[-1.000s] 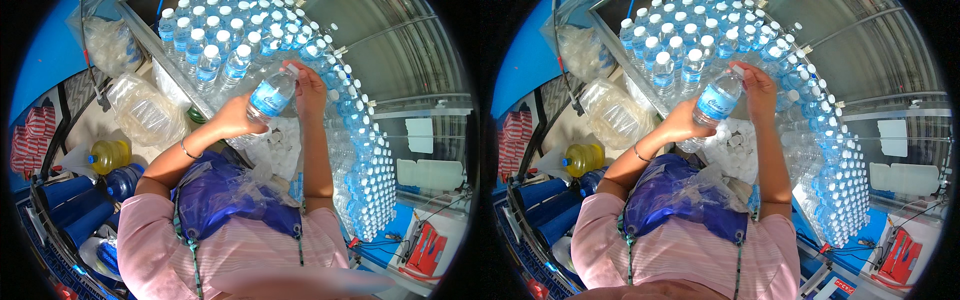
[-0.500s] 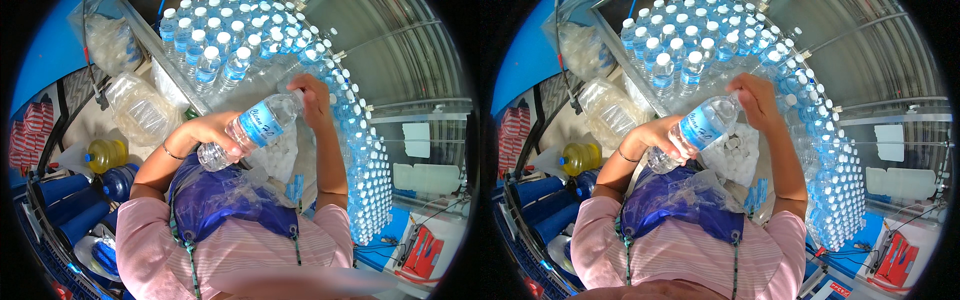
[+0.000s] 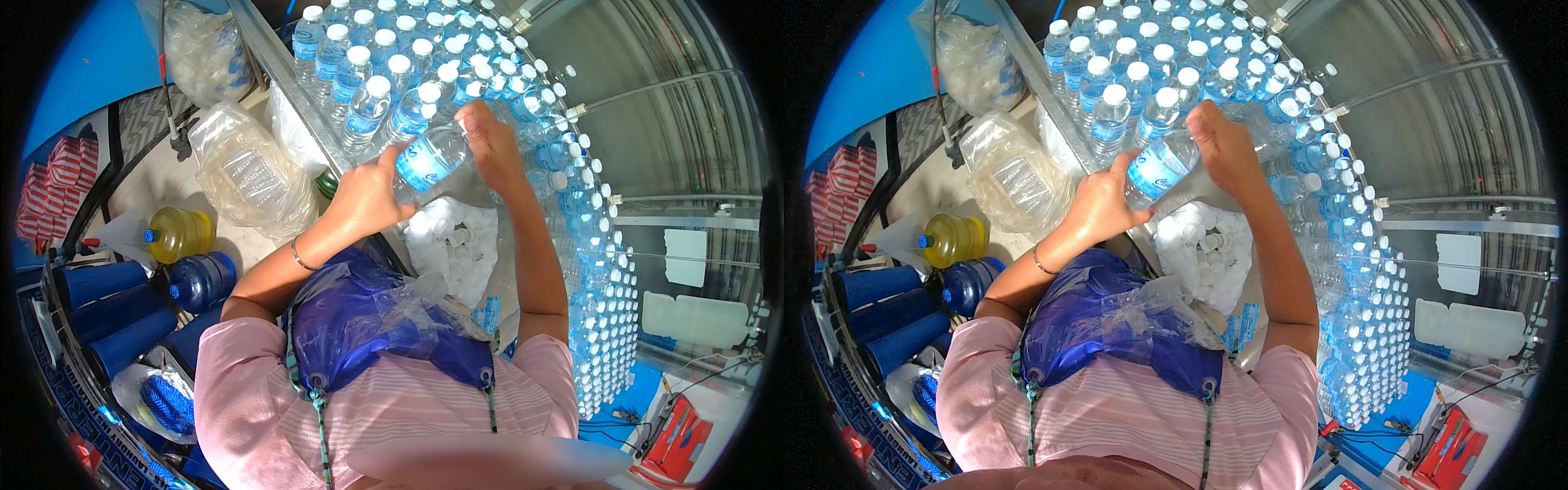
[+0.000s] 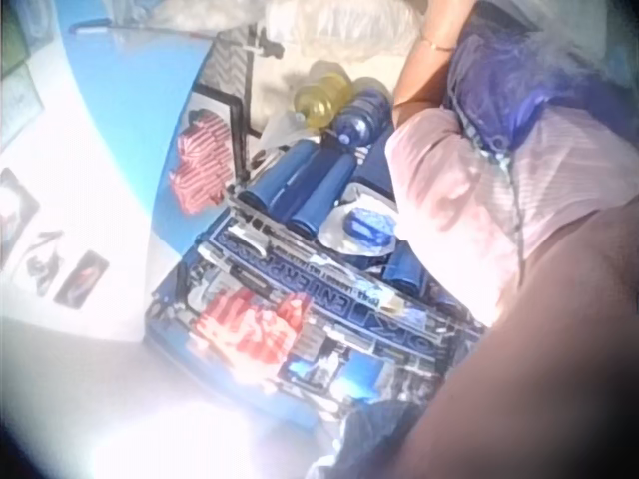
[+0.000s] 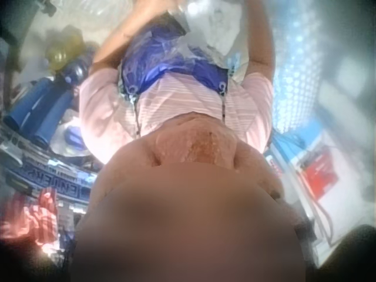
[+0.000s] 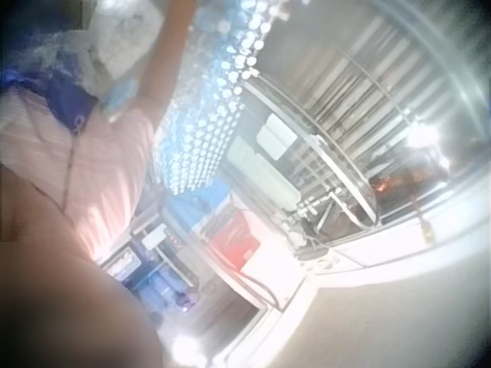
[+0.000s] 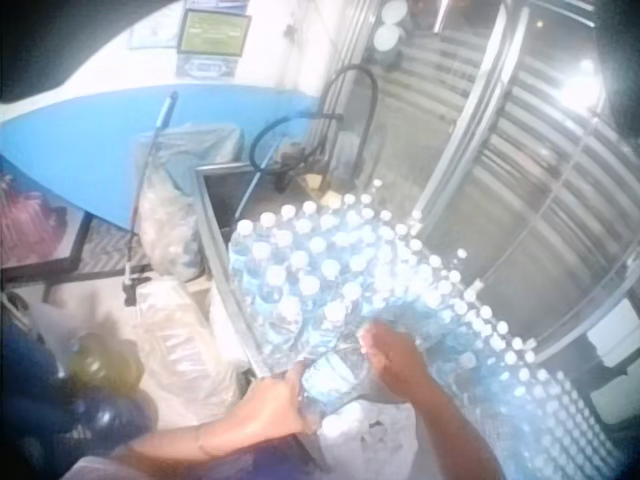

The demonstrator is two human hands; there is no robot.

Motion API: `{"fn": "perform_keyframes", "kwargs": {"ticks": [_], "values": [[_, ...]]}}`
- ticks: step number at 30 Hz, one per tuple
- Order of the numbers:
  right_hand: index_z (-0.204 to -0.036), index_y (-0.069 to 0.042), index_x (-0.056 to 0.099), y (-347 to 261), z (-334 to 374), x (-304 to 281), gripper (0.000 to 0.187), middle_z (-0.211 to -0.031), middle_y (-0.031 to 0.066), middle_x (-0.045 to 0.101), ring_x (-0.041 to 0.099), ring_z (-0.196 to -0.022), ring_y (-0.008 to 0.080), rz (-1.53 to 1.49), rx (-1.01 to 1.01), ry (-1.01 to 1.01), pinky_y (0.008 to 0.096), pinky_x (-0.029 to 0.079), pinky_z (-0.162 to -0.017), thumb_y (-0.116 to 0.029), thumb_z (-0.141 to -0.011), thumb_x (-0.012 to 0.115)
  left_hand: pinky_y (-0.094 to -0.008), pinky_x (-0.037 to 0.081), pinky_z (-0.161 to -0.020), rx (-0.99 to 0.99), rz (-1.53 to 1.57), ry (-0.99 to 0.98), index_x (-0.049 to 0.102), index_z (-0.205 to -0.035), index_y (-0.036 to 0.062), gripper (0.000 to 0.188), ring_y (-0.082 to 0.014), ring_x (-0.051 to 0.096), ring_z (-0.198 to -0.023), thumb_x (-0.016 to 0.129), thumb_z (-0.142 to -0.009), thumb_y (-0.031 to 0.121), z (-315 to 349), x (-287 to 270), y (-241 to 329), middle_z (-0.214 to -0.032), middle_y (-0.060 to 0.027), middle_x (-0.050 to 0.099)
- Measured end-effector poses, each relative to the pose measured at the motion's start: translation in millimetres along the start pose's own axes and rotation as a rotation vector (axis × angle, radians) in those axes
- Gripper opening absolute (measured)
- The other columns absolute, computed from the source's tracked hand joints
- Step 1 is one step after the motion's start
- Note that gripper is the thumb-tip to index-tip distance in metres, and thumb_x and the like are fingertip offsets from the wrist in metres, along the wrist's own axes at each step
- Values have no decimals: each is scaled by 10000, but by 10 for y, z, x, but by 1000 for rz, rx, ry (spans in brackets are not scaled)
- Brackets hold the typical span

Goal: The person repeatedly picks up clear plastic water bottles from a tray, applies a blue label to each bottle by hand, and places the labeled bottles back on the tray. The process is continuous and repetitive throughout the clip.

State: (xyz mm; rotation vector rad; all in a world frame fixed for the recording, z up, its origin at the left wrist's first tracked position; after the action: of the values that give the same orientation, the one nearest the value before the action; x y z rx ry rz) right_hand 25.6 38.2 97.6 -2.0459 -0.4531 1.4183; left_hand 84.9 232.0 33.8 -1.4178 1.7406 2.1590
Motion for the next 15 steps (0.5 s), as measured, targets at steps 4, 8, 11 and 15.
{"fn": "perform_keyframes", "kwargs": {"ticks": [4, 8, 11, 15], "values": [[-997, -82, 542, 0, -63, 275, 264, -684, 131, 609, 634, -668, 328, 85, -132, 21, 419, 479, -625, -309, -908, 643, -475, 524, -794, 33, -70, 262, 473, -1226, -55, 678, -445, 649, -891, 772, -723, 287, -14, 187, -220, -929, -316, 640], [-1005, -94, 578, -60, -175, 631, 284, -853, 119, 660, 643, -799, 323, 305, -318, 96, 415, 498, -689, -324, -874, 682, -466, 496, -866, -291, -214, -399, 503, -1222, -36, 560, -440, 619, -984, 732, -763, 186, -95, 370, -593, -1092, -314, 607], [-1069, -87, 594, -46, -186, 708, 378, -872, 114, 633, 623, -840, 328, 386, -204, 73, 414, 488, -725, -350, -827, 715, -456, 477, -912, 68, 55, -264, 534, -1206, -31, 495, -432, 586, -1066, 701, -779, 157, -166, 485, -608, -1159, -301, 590], [-1197, -85, 606, 163, 167, 155, 461, -1025, 126, 569, 535, -975, 298, 476, -234, 393, 416, 419, -875, -292, -806, 738, -447, 470, -933, 73, 104, -75, 555, -1228, -1, 475, -420, 580, -1082, 674, -793, 146, -236, 546, -603, -1196, -267, 592]]}}
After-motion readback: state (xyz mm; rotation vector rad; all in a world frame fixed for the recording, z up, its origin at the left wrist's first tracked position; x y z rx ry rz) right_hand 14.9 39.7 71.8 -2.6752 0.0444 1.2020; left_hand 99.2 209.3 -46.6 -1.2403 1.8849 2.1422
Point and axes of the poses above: each hand's wrist, its own z-axis away from the middle knuckle, its own x-axis out of the palm, y = z × x, the point moved 2 cm from there along -z, towards the middle knuckle
